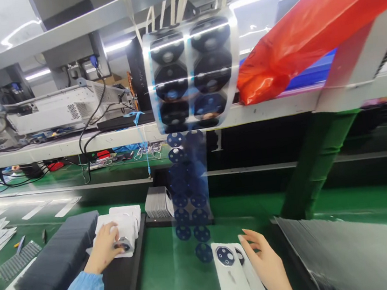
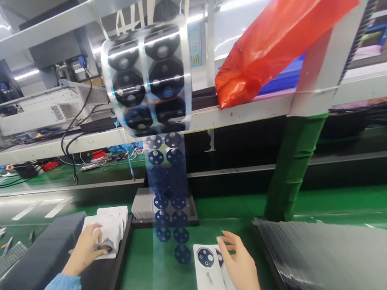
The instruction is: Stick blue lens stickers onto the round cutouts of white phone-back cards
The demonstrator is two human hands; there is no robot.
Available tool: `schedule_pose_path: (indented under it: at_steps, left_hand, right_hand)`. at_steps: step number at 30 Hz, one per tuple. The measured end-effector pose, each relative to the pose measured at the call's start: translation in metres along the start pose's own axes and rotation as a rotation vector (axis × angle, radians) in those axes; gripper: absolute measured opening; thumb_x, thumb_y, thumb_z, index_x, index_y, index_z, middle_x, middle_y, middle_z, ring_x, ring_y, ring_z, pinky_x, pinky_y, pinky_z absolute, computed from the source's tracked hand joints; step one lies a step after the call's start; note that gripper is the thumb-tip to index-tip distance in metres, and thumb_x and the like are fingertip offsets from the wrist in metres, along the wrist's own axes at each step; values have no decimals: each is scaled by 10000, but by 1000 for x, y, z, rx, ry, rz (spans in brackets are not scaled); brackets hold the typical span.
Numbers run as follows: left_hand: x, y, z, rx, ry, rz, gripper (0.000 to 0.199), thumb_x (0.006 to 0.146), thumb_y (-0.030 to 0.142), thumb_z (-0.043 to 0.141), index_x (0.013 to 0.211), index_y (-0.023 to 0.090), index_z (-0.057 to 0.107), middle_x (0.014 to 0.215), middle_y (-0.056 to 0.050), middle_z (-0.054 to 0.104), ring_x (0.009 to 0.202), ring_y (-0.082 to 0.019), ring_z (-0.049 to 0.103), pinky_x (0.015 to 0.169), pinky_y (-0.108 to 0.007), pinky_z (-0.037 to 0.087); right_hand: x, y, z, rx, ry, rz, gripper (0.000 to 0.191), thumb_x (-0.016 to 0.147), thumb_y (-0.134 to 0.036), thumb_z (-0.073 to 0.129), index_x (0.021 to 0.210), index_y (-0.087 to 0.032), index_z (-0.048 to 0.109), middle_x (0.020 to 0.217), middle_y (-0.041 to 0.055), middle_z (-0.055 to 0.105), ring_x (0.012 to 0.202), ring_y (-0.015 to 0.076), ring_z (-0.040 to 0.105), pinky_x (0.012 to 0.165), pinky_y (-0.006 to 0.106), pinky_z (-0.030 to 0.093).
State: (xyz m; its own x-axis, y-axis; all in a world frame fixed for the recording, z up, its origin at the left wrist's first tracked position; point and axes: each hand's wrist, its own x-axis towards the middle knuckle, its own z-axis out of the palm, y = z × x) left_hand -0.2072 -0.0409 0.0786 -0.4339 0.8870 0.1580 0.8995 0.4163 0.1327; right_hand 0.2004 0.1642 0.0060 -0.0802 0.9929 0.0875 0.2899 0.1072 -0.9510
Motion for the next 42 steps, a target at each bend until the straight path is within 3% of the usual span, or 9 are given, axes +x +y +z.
schedule_pose_path:
  at_steps: [4, 7, 10, 14, 18, 21, 30, 37, 42]
  left_hand:
    - [-13, 37, -21, -391, 163, -130, 266, 811, 486, 583, 944, 261, 538, 820, -13, 718, 796, -255, 694, 789, -392, 526]
    - [-18, 80, -24, -985, 343, -259, 648, 707, 554, 704, 1234, 270, 455, 931, -57, 748, 866, -291, 715, 717, -383, 569]
    - [-15, 115, -6, -1315, 245, -281, 712, 672, 545, 758, 1250, 245, 471, 1022, -87, 735, 826, -283, 720, 651, -353, 581]
    - [-8, 132, 36, -1195, 136, -304, 533, 741, 624, 644, 1020, 170, 643, 896, -80, 732, 711, -243, 683, 571, -289, 522]
    - [-11, 132, 58, -1058, 51, -192, 484, 818, 603, 546, 974, 171, 698, 996, -94, 733, 949, -291, 665, 815, -351, 513]
    - [-17, 135, 56, -1009, -14, -114, 424, 863, 552, 505, 916, 185, 710, 1028, -83, 732, 1040, -291, 634, 947, -368, 449]
    - [-24, 141, 48, -868, -197, 28, 212, 794, 399, 648, 894, 215, 680, 989, -49, 726, 971, -253, 642, 909, -345, 449]
    - [-23, 138, 45, -887, -235, 57, 187, 764, 348, 696, 876, 198, 697, 945, -35, 726, 890, -225, 636, 827, -302, 445]
    - [-26, 147, 58, -1101, -273, 69, 280, 802, 431, 654, 719, 164, 668, 750, -27, 692, 692, -179, 578, 659, -265, 431]
  right_hand:
    - [-12, -9, 13, 160, -100, -121, 588, 772, -560, 634, 1225, -221, 475, 1113, 120, 649, 886, 265, 653, 752, 393, 533]
    - [-26, -15, 25, 319, -297, -224, 637, 752, -445, 726, 1262, -282, 379, 1328, 120, 515, 1014, 255, 643, 887, 429, 508]
    - [-38, -22, 36, 435, -480, -220, 541, 688, -338, 790, 1104, -289, 446, 1361, 75, 481, 1023, 240, 648, 939, 431, 480]
    - [-41, -32, 44, 474, -634, -127, 560, 684, -247, 762, 1172, -277, 491, 1141, 36, 621, 887, 204, 680, 870, 380, 510]
    - [-40, -38, 48, 466, -619, -39, 526, 713, -270, 749, 1199, -246, 549, 866, 13, 717, 899, 232, 692, 879, 379, 509]
    - [-45, -39, 51, 450, -604, -4, 480, 705, -287, 766, 1155, -239, 606, 870, 31, 750, 890, 253, 707, 890, 396, 513]
    - [-51, -37, 53, 289, -579, -103, 246, 762, -420, 747, 920, -232, 733, 935, 53, 750, 870, 269, 718, 869, 368, 556]
    - [-59, -40, 51, 381, -634, -28, 569, 785, -467, 742, 1277, -254, 553, 1125, 74, 710, 1018, 262, 679, 922, 396, 541]
    - [-59, -40, 51, 408, -655, -29, 578, 799, -508, 716, 1283, -236, 554, 1141, 96, 702, 972, 266, 694, 863, 403, 570]
